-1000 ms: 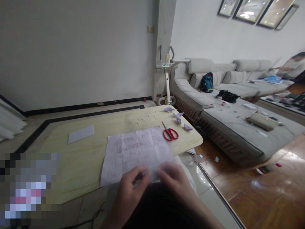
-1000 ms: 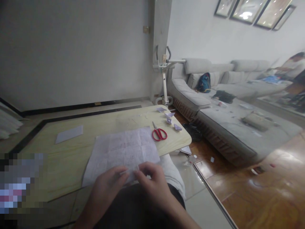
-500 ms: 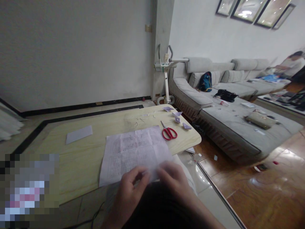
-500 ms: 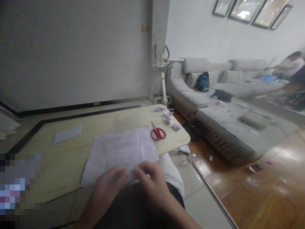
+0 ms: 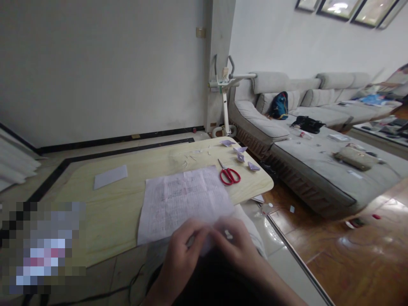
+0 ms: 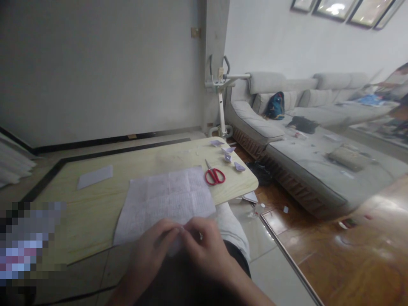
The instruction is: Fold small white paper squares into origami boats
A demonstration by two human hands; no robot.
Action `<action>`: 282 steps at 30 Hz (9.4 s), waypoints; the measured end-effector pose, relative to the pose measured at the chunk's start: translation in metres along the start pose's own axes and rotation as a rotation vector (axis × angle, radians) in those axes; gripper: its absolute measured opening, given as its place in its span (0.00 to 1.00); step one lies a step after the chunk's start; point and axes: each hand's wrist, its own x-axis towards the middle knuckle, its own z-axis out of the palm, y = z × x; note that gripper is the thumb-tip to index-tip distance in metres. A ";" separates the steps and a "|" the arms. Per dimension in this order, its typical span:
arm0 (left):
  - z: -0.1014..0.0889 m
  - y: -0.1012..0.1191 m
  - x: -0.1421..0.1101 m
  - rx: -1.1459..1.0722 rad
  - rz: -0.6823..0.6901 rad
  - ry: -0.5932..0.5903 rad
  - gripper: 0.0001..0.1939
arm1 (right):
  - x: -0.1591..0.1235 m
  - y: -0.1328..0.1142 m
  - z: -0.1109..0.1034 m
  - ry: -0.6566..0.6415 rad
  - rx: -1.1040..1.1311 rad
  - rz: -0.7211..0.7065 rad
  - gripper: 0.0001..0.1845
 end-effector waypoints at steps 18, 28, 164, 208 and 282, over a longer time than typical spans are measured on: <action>0.007 0.007 -0.004 0.028 0.099 0.167 0.07 | 0.006 -0.006 0.001 0.051 0.013 -0.137 0.09; 0.009 0.004 -0.007 0.003 0.082 0.312 0.09 | 0.002 -0.007 0.005 0.075 0.072 -0.159 0.03; 0.006 -0.014 -0.003 -0.109 -0.154 0.165 0.09 | 0.007 0.000 -0.003 0.033 0.171 0.009 0.06; 0.004 -0.006 -0.008 -0.091 -0.026 0.160 0.09 | 0.005 -0.006 0.000 0.131 0.181 -0.052 0.08; 0.007 -0.004 -0.008 -0.166 0.016 0.227 0.06 | 0.005 -0.006 -0.003 0.087 0.246 -0.105 0.08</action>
